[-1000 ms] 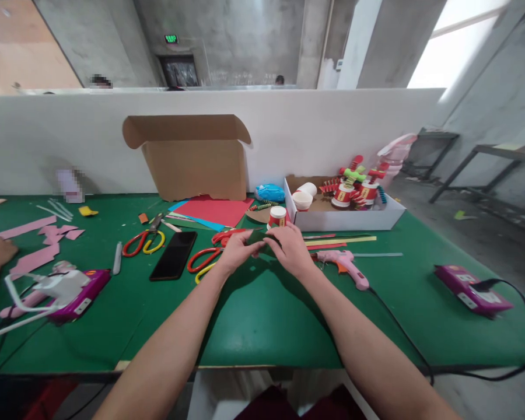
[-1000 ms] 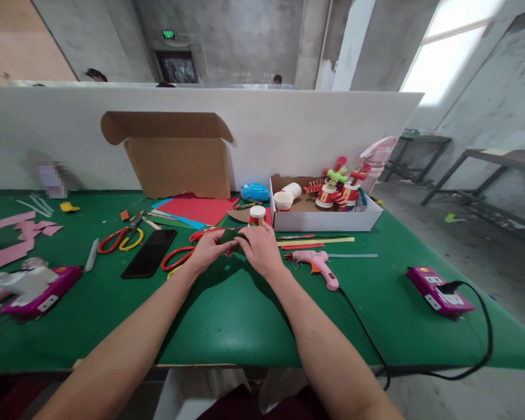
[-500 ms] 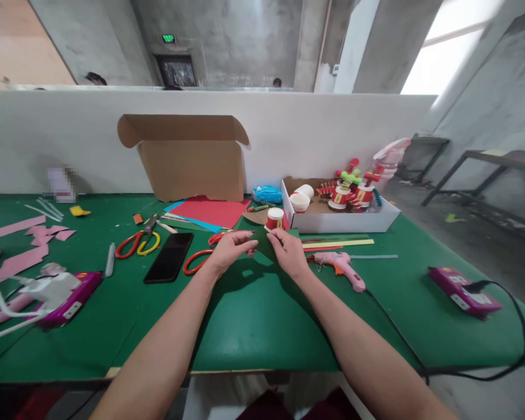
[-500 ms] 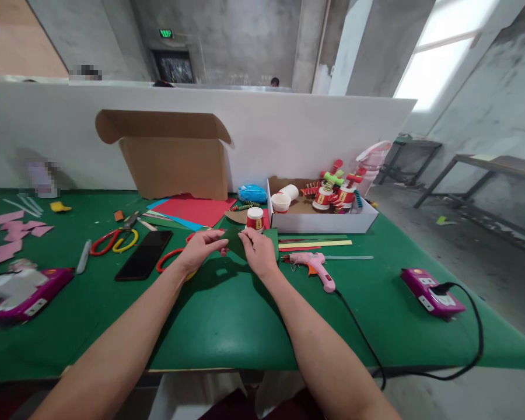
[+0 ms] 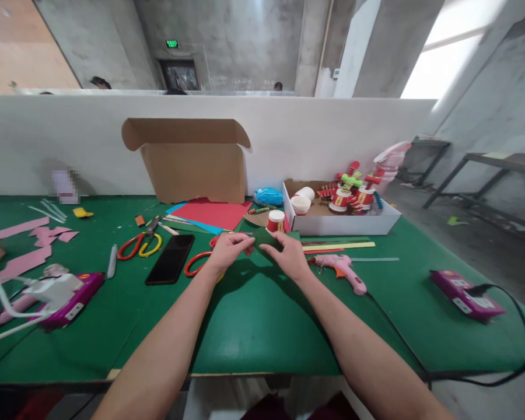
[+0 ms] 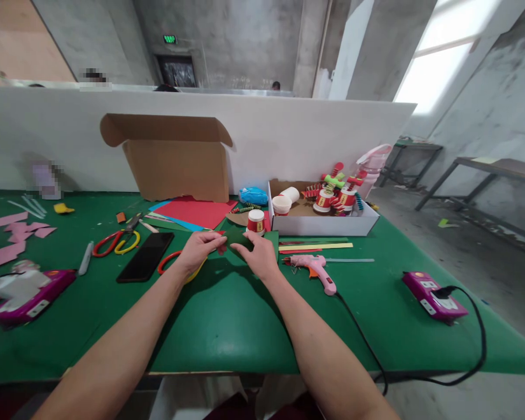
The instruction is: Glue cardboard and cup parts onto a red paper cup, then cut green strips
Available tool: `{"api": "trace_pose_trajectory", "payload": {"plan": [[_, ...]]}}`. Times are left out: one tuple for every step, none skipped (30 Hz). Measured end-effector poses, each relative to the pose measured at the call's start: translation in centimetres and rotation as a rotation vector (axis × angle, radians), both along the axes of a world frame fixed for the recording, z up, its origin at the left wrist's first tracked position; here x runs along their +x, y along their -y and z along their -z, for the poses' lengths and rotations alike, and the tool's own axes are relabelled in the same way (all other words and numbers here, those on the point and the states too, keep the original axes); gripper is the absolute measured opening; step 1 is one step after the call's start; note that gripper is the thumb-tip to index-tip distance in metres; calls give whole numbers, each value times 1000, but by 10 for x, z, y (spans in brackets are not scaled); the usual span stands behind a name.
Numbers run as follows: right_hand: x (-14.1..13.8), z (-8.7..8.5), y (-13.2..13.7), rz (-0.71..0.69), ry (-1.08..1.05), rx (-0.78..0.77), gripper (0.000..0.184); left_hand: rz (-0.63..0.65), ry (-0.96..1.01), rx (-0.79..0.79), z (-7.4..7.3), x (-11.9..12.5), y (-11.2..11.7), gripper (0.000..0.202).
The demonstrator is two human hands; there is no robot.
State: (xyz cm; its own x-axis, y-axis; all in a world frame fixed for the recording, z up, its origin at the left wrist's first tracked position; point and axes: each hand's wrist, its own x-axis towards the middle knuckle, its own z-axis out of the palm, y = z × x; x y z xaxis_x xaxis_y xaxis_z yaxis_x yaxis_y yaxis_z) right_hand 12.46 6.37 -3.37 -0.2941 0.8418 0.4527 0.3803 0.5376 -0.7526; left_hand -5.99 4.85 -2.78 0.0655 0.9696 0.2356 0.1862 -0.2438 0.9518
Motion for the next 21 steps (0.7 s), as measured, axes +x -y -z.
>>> {"api": "trace_pose_trajectory", "payload": {"plan": [[0,1,-1,-2,11,-13,25,-18,-5,14,0,0,1,33],[0,1,-1,-4,19,-29,23,-30,-15,25,0,1,1,33],[1,2,-2,-6,25,-46,21,-32,-26,30,0,1,1,34],[1,2,-3,-7,27,-63,21,-22,-27,25,1,0,0,35],[1,2,-4,-6,28,-80,21,-4,-13,12,1,0,0,34],[2,2,-5,-3,28,-94,21,24,13,-10,2,-1,-1,31],[2,2,-5,0,28,-105,21,57,42,-36,2,-2,-2,30],[2,2,-5,0,31,-113,21,88,65,-60,3,-2,-3,30],[2,1,-5,-3,40,-118,21,111,71,-73,3,-3,-4,30],[2,1,-5,-6,52,-120,20,125,57,-73,3,-3,-4,30],[1,0,-4,-7,64,-120,19,128,29,-63,3,-3,-4,28],[1,0,-4,-7,74,-119,19,118,-2,-46,3,-2,-4,29],[1,0,-3,-5,83,-116,19,99,-28,-24,3,-1,-3,30],[1,-1,-3,-6,91,-111,19,78,-47,-7,2,0,-2,32],[1,-1,-4,-11,101,-105,20,52,-52,6,2,1,-2,32],[2,-1,-4,-17,115,-96,21,21,-43,15,2,1,-2,31],[4,-2,-5,-25,135,-86,21,-20,-17,20,2,1,-3,30],[6,-2,-6,-30,160,-76,20,-69,29,25,2,-1,-4,30],[9,-3,-8,-29,191,-69,20,-126,96,29,2,-4,-5,30],[11,-4,-10,-25,225,-65,20,-183,174,37,2,-8,-7,30],[14,-5,-12,-17,260,-61,20,-237,254,50,2,-13,-9,30]]}}
